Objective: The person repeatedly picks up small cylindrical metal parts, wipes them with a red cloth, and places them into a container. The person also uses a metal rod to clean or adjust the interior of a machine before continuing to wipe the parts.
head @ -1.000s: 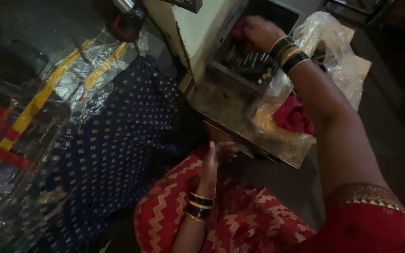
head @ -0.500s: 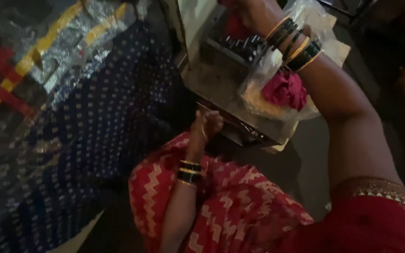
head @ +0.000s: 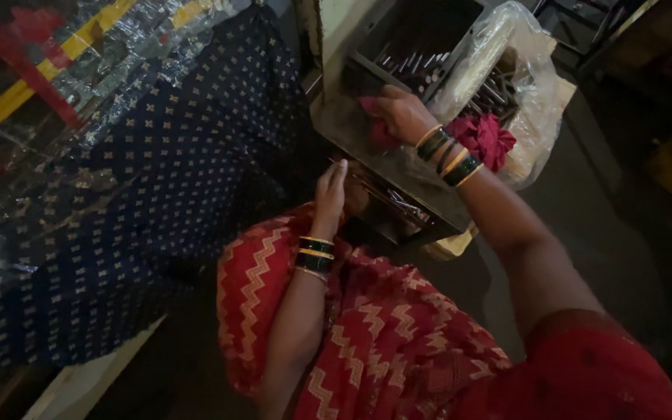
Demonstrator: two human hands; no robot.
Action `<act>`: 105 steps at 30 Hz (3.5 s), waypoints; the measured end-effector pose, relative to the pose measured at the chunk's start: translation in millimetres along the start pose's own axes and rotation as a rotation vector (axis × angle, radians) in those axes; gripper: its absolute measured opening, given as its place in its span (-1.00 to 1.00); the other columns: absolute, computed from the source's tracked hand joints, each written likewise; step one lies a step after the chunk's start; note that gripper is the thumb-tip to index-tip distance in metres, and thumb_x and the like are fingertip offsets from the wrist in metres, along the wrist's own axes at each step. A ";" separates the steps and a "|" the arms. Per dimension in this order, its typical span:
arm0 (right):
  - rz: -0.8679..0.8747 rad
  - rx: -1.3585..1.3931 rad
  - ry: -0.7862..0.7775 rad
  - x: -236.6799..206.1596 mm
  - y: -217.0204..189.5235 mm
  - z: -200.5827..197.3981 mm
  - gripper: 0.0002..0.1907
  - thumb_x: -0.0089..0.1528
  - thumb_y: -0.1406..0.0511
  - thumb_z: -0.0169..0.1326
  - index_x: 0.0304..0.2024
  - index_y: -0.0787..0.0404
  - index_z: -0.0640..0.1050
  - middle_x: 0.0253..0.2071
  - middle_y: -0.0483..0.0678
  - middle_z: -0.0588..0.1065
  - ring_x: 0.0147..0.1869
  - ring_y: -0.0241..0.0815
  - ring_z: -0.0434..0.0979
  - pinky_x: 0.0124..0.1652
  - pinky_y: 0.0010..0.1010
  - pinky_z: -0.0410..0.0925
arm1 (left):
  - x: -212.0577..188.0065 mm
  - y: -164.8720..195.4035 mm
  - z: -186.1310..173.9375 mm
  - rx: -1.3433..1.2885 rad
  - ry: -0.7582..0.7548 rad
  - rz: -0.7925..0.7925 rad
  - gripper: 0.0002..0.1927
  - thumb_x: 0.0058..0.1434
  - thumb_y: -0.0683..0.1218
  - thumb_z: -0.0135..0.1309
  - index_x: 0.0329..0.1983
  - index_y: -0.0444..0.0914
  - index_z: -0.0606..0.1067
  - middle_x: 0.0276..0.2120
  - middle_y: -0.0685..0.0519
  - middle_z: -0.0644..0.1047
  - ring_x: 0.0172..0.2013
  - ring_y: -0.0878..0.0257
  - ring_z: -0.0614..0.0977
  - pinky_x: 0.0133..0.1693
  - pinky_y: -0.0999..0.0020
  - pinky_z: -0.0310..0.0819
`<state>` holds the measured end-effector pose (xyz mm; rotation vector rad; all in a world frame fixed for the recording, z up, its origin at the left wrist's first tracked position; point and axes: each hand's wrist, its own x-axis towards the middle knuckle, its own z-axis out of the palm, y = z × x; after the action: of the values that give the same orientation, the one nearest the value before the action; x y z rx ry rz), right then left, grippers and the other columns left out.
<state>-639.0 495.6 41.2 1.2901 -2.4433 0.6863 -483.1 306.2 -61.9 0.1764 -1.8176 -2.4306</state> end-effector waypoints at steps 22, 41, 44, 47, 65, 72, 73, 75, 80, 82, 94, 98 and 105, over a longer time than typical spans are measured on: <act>0.330 0.242 0.622 -50.8 -31.0 65.2 -0.81 0.18 0.48 0.23 -0.14 0.23 0.67 -0.11 0.01 0.64 -0.09 -0.07 0.68 -0.11 -0.34 0.49 | 40.4 7.2 36.4 0.457 -0.035 0.510 -0.53 0.40 -0.15 -0.02 0.36 -0.36 0.37 0.32 -0.18 0.42 0.34 -0.05 0.42 0.36 0.16 0.21; 0.558 0.747 0.622 -54.1 -61.6 65.3 -0.89 0.32 0.40 0.23 -0.15 0.37 0.63 -0.28 -0.16 0.56 -0.21 -0.43 0.47 -0.22 -0.55 0.35 | -3.5 35.8 46.1 0.366 -0.182 0.399 -0.08 0.31 -0.22 0.03 0.63 -0.16 -0.17 0.50 -0.22 0.21 0.44 -0.05 0.33 0.36 0.19 0.24; 0.669 0.771 0.541 -52.4 -66.3 55.8 -0.85 0.25 0.39 0.25 -0.15 0.35 0.63 -0.29 -0.17 0.59 -0.23 -0.45 0.50 -0.23 -0.58 0.40 | -10.8 41.0 48.1 0.312 -0.200 0.352 -0.04 0.32 -0.23 0.03 0.63 -0.13 -0.25 0.53 -0.24 0.15 0.48 -0.06 0.27 0.37 0.19 0.21; 0.721 0.989 0.499 -48.3 -64.4 49.5 -0.83 0.22 0.41 0.28 -0.15 0.32 0.62 -0.27 -0.18 0.59 -0.22 -0.44 0.55 -0.20 -0.59 0.44 | -13.0 44.6 48.5 0.222 -0.227 0.343 -0.02 0.32 -0.24 -0.02 0.64 -0.12 -0.30 0.56 -0.25 0.09 0.51 -0.07 0.23 0.42 0.18 0.17; 0.650 1.340 0.578 -56.5 -46.4 75.0 -0.89 0.38 0.41 0.12 -0.06 0.28 0.47 -0.12 -0.11 0.55 -0.06 -0.34 0.57 -0.07 -0.48 0.47 | -22.1 56.1 45.2 0.277 -0.201 0.373 -0.07 0.35 -0.18 0.00 0.64 -0.17 -0.25 0.56 -0.21 0.10 0.55 -0.07 0.14 0.46 0.16 0.06; 0.555 1.236 0.355 -60.5 -59.1 77.0 -0.62 0.34 0.42 0.07 0.23 0.23 0.44 0.09 -0.14 0.53 0.16 -0.34 0.50 0.12 -0.52 0.41 | -12.6 40.3 31.2 0.448 -0.115 0.407 -0.25 0.38 -0.17 -0.03 0.60 -0.25 0.00 0.50 -0.19 0.23 0.48 -0.09 0.27 0.43 0.15 0.12; 0.489 1.072 0.350 -61.0 -62.1 75.1 -0.63 0.33 0.45 0.08 0.21 0.25 0.47 0.07 -0.10 0.53 0.15 -0.28 0.52 0.10 -0.48 0.42 | -11.9 37.8 30.0 0.488 -0.101 0.397 -0.28 0.40 -0.16 -0.03 0.58 -0.26 0.04 0.48 -0.20 0.24 0.45 -0.11 0.30 0.41 0.16 0.15; 0.361 0.742 0.336 -61.6 -68.6 71.1 -0.65 0.31 0.50 0.12 0.16 0.28 0.53 0.04 0.00 0.52 0.12 -0.16 0.56 0.06 -0.40 0.44 | -11.1 33.9 28.8 0.547 -0.079 0.390 -0.33 0.41 -0.15 -0.05 0.56 -0.28 0.09 0.45 -0.23 0.26 0.41 -0.13 0.33 0.38 0.15 0.20; 0.309 0.545 0.343 -54.0 -79.3 61.5 -0.48 0.18 0.53 0.12 0.21 0.26 0.53 0.04 0.06 0.49 0.08 -0.05 0.57 0.01 -0.33 0.47 | -13.5 36.2 30.1 0.802 -0.041 0.492 -0.33 0.36 -0.21 -0.08 0.54 -0.35 0.11 0.41 -0.29 0.24 0.40 -0.22 0.25 0.41 0.03 0.12; 0.303 0.468 0.360 -50.0 -82.2 57.8 -0.47 0.15 0.53 0.14 0.20 0.24 0.55 -0.01 0.07 0.50 0.03 -0.02 0.58 -0.04 -0.31 0.46 | -16.9 42.8 31.0 0.930 -0.012 0.574 -0.34 0.32 -0.26 -0.10 0.52 -0.36 0.16 0.46 -0.28 0.17 0.44 -0.23 0.20 0.44 -0.03 0.11; 0.397 0.287 0.490 -45.9 -106.9 55.5 -0.81 0.32 0.41 0.15 -0.01 0.27 0.59 -0.06 0.11 0.46 -0.05 0.11 0.55 -0.13 -0.24 0.45 | -31.8 73.2 48.1 1.212 0.022 0.637 -0.41 0.17 -0.32 -0.02 0.34 -0.40 0.37 0.52 -0.25 0.00 0.47 -0.34 0.10 0.38 -0.24 0.12; 0.401 0.260 0.449 -53.8 -109.2 68.0 -0.79 0.34 0.40 0.06 0.02 0.32 0.49 0.03 0.16 0.40 0.03 0.15 0.51 -0.07 -0.22 0.43 | -33.0 71.7 49.9 1.228 0.024 0.685 -0.43 0.17 -0.29 0.02 0.31 -0.42 0.37 0.53 -0.25 0.00 0.47 -0.32 0.09 0.39 -0.26 0.14; 0.266 0.076 0.503 -64.3 -85.6 98.7 -0.82 0.34 0.32 -0.01 -0.04 0.26 0.46 -0.02 0.10 0.44 0.16 0.15 0.37 0.16 -0.06 0.18 | -38.2 69.2 52.6 1.276 0.002 0.651 -0.39 0.22 -0.22 0.04 0.39 -0.36 0.34 0.52 -0.25 0.00 0.48 -0.33 0.07 0.35 -0.30 0.14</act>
<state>-535.7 445.6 -48.5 0.7018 -2.1931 1.0366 -452.5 342.3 20.4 -0.2844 -2.5535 -0.6504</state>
